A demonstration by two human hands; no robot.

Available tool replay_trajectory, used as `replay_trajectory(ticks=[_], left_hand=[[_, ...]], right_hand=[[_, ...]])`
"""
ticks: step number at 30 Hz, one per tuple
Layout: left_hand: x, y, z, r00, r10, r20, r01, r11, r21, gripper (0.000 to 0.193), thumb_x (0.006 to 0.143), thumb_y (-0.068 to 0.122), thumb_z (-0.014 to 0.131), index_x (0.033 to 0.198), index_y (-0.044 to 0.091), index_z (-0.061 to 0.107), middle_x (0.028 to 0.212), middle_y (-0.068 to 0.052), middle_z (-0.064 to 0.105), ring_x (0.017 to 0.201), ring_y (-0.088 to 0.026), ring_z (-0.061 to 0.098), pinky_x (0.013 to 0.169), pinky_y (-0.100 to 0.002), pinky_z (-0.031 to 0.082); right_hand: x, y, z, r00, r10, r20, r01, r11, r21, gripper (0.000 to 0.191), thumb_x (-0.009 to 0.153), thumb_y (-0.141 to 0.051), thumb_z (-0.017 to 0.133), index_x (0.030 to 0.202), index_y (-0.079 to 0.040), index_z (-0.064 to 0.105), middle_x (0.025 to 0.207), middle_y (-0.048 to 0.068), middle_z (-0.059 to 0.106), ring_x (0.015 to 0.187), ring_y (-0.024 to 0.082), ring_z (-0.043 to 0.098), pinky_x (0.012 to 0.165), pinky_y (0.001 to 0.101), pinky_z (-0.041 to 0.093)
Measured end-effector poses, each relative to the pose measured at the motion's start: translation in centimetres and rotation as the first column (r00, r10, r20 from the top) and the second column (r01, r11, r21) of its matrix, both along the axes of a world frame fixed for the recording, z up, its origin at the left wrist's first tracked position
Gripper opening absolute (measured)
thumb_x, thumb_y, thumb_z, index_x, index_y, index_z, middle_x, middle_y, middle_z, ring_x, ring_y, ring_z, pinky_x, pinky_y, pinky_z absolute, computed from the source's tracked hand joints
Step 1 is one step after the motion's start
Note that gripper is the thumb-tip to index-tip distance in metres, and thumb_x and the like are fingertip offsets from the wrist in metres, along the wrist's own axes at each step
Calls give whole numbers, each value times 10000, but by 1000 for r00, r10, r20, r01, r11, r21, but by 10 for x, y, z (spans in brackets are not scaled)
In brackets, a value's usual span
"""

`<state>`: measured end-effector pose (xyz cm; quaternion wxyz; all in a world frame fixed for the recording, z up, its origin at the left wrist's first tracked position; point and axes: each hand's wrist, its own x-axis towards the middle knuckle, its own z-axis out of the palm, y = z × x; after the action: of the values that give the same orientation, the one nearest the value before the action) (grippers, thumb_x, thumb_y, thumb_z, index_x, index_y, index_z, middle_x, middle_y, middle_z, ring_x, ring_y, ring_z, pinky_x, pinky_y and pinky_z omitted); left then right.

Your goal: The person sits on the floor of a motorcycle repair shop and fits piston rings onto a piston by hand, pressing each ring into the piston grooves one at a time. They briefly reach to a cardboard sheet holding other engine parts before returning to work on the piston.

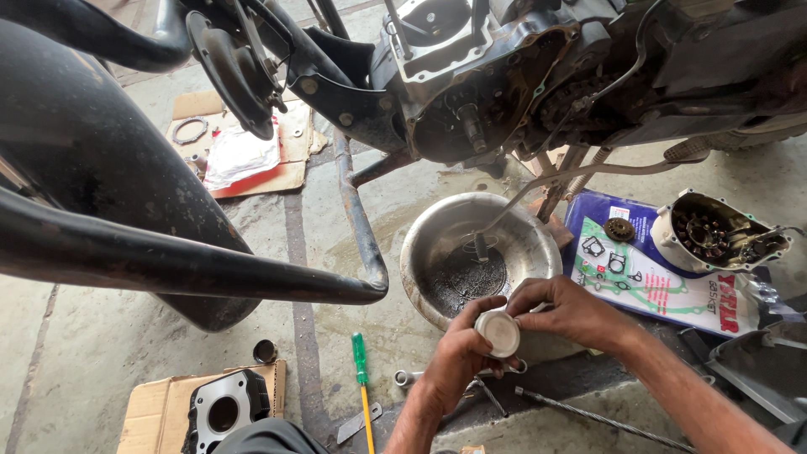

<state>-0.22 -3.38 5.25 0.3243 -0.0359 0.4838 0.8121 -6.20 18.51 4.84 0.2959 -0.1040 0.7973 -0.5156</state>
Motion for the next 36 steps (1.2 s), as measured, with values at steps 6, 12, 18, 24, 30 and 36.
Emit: replay_trajectory(ticks=[6,12,18,24,30,36], left_hand=[[3,1,1,994,-53,-96,38,987,-154,931,635,140,537,1539,82,326,1023,-243,697,877,-236,708,705,-307,530],[3,7,-21,984,-117,-134,78,960,-270,830,643,108,592,1448,-21,439,1074,-213,658,914,-243,642,733,-331,526],[6,16,-34,963,-71,-261,45,993,-106,785,733,102,584,1493,-81,517,1205,-192,676,1074,-229,649,932,-294,536],[-2,10,-22,974,189,126,-205,969,134,660,708,152,517,1354,13,513,1138,-202,704,981,-266,737,814,-425,622],[1,5,-25,947,239,215,-302,891,340,488,775,188,531,1237,37,574,1087,-168,694,911,-271,701,800,-412,592],[2,10,-30,924,263,279,-352,871,343,465,774,198,526,1210,51,593,1104,-119,683,971,-248,659,858,-408,554]], right_hand=[[4,-2,26,963,235,-132,-168,905,390,221,841,-273,757,1020,-151,803,1002,-20,701,975,151,680,932,349,569],[8,-7,31,914,329,-235,-215,888,407,217,869,-288,710,1052,-209,796,984,-13,710,974,159,669,912,338,571],[7,-6,22,939,295,-176,-213,903,372,214,913,-280,675,1077,-189,779,1018,-1,726,963,153,709,924,348,591],[5,-2,23,992,-101,-74,105,992,63,247,872,-246,691,1070,-129,783,1041,42,802,962,183,760,897,386,622],[20,-14,34,978,-201,55,195,975,106,293,828,-307,780,1039,-103,791,992,73,809,947,212,764,874,389,610],[28,-21,40,982,-186,-9,186,977,100,389,767,-350,841,1060,-103,770,1016,46,801,970,201,771,850,366,617]])
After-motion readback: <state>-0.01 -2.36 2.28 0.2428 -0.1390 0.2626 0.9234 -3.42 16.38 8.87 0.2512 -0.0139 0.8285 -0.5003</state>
